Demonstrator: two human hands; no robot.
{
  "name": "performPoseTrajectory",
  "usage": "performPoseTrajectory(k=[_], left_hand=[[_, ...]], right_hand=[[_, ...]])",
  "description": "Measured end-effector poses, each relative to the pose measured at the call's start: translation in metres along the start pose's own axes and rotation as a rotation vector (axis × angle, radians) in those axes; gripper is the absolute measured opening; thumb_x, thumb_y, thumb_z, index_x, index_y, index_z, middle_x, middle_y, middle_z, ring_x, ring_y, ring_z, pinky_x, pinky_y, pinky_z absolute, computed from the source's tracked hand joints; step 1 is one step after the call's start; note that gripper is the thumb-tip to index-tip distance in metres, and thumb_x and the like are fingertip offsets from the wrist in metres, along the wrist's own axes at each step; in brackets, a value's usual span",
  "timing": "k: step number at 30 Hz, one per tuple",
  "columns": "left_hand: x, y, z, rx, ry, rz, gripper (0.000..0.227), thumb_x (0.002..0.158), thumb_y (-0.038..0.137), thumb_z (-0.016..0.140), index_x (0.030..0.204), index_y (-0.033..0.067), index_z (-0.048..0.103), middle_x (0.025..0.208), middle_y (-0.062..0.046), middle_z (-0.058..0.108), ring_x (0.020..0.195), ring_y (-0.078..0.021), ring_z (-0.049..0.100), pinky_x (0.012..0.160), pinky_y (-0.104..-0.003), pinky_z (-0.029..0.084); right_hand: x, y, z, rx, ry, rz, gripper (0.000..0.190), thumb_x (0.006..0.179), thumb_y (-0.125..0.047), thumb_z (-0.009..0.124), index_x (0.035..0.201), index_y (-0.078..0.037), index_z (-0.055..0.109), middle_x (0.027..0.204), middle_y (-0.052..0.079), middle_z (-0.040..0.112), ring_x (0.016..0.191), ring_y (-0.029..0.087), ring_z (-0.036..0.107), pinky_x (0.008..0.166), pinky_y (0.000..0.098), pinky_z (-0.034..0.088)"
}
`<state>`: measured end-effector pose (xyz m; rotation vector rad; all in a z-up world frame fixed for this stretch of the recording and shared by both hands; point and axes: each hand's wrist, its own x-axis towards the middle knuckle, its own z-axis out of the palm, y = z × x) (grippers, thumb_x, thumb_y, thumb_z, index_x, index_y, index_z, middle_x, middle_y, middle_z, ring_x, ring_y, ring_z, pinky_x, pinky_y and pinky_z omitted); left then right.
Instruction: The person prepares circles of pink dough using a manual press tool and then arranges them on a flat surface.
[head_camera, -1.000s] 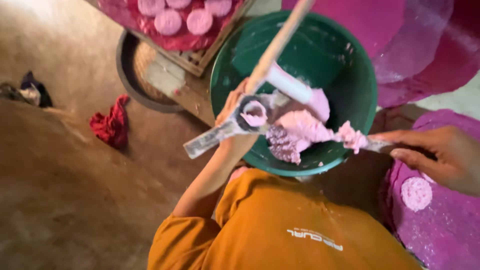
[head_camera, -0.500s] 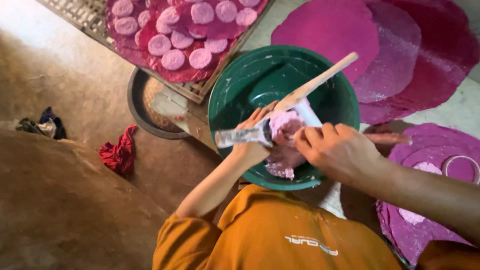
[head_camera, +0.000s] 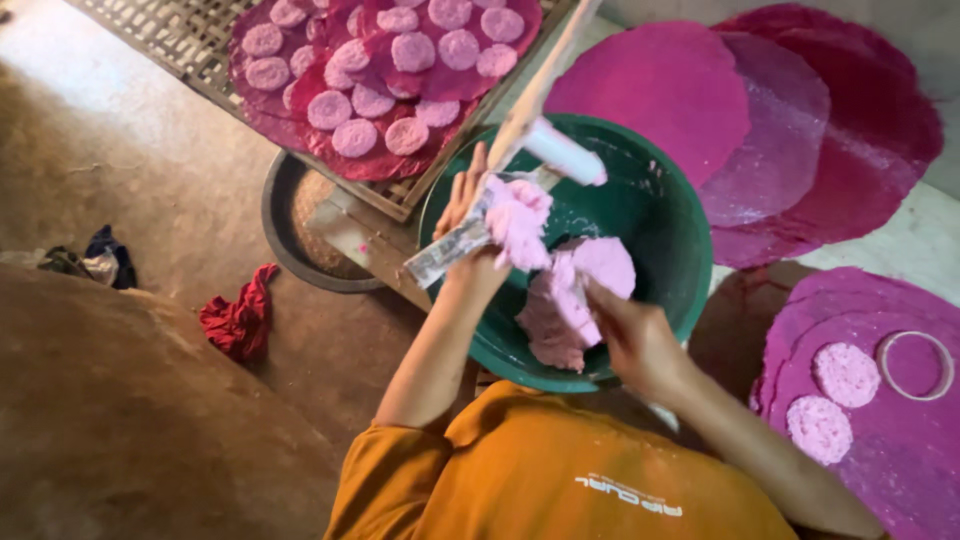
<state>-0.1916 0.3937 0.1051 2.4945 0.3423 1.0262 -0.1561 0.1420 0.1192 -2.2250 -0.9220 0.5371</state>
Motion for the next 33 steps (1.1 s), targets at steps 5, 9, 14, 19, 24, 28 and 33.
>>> performPoseTrajectory(k=[5, 9, 14, 19, 24, 28, 33], left_hand=[[0.0, -0.003, -0.001, 0.027, -0.052, -0.002, 0.044, 0.078, 0.037, 0.081, 0.108, 0.0076, 0.068, 0.16, -0.027, 0.034, 0.116, -0.0446, 0.055, 0.091, -0.05, 0.053], [-0.006, 0.014, 0.014, -0.038, -0.069, 0.003, 0.049, 0.078, 0.03, 0.078, 0.122, 0.0088, 0.069, 0.165, -0.03, 0.022, 0.124, -0.0465, 0.05, 0.093, -0.051, 0.053], [-0.004, -0.006, 0.004, -0.007, -0.055, 0.059, 0.052, 0.076, 0.023, 0.078, 0.124, 0.0056, 0.069, 0.163, -0.021, 0.035, 0.125, -0.0413, 0.055, 0.097, -0.049, 0.055], [-0.008, -0.009, -0.022, 0.001, -0.062, 0.203, 0.038, 0.08, 0.026, 0.083, 0.107, 0.0038, 0.068, 0.15, -0.017, 0.056, 0.101, -0.0328, 0.067, 0.077, -0.042, 0.059], [-0.021, 0.014, -0.028, -0.132, -0.081, 0.206, 0.037, 0.079, 0.028, 0.083, 0.109, 0.0092, 0.071, 0.14, -0.011, 0.062, 0.108, -0.0272, 0.07, 0.079, -0.038, 0.059], [-0.02, 0.014, -0.028, -0.288, -0.02, 0.125, 0.032, 0.086, 0.028, 0.08, 0.11, 0.0085, 0.07, 0.141, -0.013, 0.063, 0.111, -0.0256, 0.07, 0.09, -0.037, 0.061], [-0.036, 0.022, -0.022, -0.42, -0.323, -0.116, 0.058, 0.083, 0.027, 0.077, 0.134, 0.0019, 0.064, 0.119, -0.011, 0.07, 0.099, -0.0231, 0.071, 0.087, -0.035, 0.058]], right_hand=[[-0.013, 0.033, -0.029, 0.491, 0.022, -0.147, 0.047, 0.1, -0.002, 0.054, 0.148, 0.001, 0.05, 0.133, 0.023, 0.065, 0.112, 0.012, 0.059, 0.091, 0.0286, 0.05], [0.015, 0.04, -0.017, 0.24, 0.189, -0.213, 0.042, 0.103, -0.004, 0.058, 0.144, 0.004, 0.054, 0.12, 0.026, 0.071, 0.103, 0.019, 0.068, 0.087, 0.0322, 0.052], [-0.001, 0.005, -0.011, 0.058, 0.122, -0.17, 0.046, 0.096, -0.006, 0.061, 0.142, -0.008, 0.061, 0.107, 0.026, 0.071, 0.089, 0.028, 0.075, 0.078, 0.0353, 0.057], [0.005, -0.044, -0.105, -0.563, -0.307, 0.421, 0.042, 0.105, -0.036, 0.058, 0.147, -0.04, 0.06, 0.099, 0.011, 0.081, 0.076, 0.029, 0.074, 0.069, 0.0335, 0.057], [0.037, -0.068, -0.147, -0.272, -0.28, -0.015, 0.037, 0.091, -0.038, 0.062, 0.123, -0.025, 0.075, 0.097, 0.001, 0.084, 0.074, 0.011, 0.077, 0.067, 0.0337, 0.057], [0.042, -0.096, -0.149, -0.493, -0.378, 0.232, 0.038, 0.096, -0.043, 0.058, 0.129, -0.032, 0.073, 0.094, 0.005, 0.082, 0.075, 0.023, 0.075, 0.074, 0.0386, 0.059], [0.04, -0.142, -0.091, -1.094, -0.398, -0.028, 0.039, 0.102, -0.037, 0.053, 0.14, -0.028, 0.061, 0.097, 0.006, 0.074, 0.083, 0.026, 0.073, 0.067, 0.0418, 0.056]])
